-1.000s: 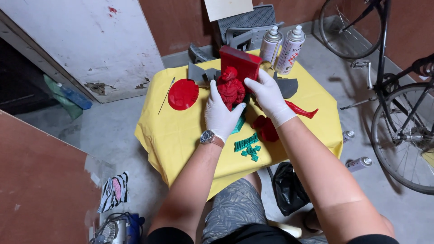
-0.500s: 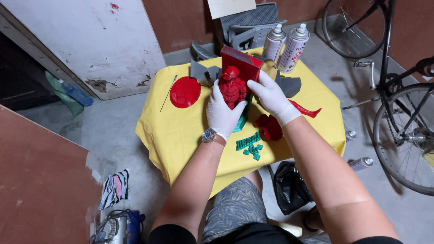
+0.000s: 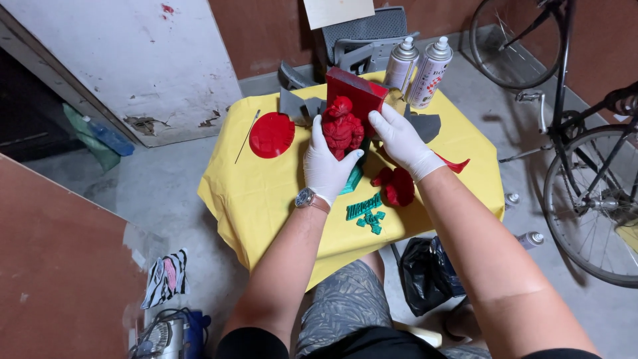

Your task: The person is cleaning and inspecting various 3D printed parts, including a red figurine and green base plates, on a table.

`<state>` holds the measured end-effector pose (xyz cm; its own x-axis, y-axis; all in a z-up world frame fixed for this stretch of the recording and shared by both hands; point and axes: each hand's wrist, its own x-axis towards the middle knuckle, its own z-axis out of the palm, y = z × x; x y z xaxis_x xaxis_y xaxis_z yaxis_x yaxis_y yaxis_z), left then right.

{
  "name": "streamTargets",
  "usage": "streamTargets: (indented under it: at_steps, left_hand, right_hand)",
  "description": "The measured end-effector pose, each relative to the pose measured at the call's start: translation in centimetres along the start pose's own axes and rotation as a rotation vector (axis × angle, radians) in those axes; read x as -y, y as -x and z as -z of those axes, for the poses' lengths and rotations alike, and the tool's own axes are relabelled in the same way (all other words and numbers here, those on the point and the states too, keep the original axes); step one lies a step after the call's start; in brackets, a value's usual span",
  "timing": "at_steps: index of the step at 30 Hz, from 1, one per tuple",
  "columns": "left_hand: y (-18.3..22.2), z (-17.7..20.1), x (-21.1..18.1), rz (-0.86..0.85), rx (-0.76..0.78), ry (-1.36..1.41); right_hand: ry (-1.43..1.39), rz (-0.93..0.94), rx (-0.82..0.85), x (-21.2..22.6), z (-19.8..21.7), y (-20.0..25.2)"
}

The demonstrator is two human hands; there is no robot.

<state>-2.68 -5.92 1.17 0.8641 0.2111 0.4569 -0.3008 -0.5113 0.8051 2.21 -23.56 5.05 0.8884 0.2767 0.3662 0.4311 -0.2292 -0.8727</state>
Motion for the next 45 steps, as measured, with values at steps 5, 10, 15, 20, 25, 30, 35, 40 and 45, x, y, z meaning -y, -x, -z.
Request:
streamTargets:
  at_steps: [5,10,15,20,25,30,35,40,45]
  left_hand:
    - [-0.1,1.8,-0.4,0.024,0.089,0.115]
    - [-1.3,4.5,0.6,-0.023,0.227,0.262]
    - [-3.3,6.4,4.5,0.083,0.583,0.341]
    - [-4.1,5.9,4.1,0.055,0.601,0.360]
    - [-3.4,5.5,3.1,0.036,0.599,0.364]
    - [-2.7,5.0,3.4,-0.023,0.546,0.352]
    - [-2.5,4.3,4.7,-0.096,0.513,0.344]
    - [-2.5,4.0,4.7,-0.144,0.494,0.362]
    - [-2.3,4.4,4.2,-0.124,0.508,0.336]
  right_hand:
    - [-0.264,-0.104,-0.024,-0.2,-0.7,0.3]
    - [-0.382,-0.184,-0.054,0.1,-0.8,0.5]
    - [-0.360,-0.199,-0.031,0.9,-0.8,1.5]
    - [-0.309,-0.189,-0.037,-0.8,-0.9,1.2]
    - [-0.357,-0.151,-0.078,-0.9,-1.6,1.6]
    - [-0.141,0.013,-0.092,3.1,-2.8,2.7]
    - [-0.190,0.047,-0.118,1.9,-2.9,2.5]
    - [-0.203,-0.002,-0.062,3.6,-3.3,2.5]
    - [-0.257,-0.014,-0.071,2.9,-3.0,1.9]
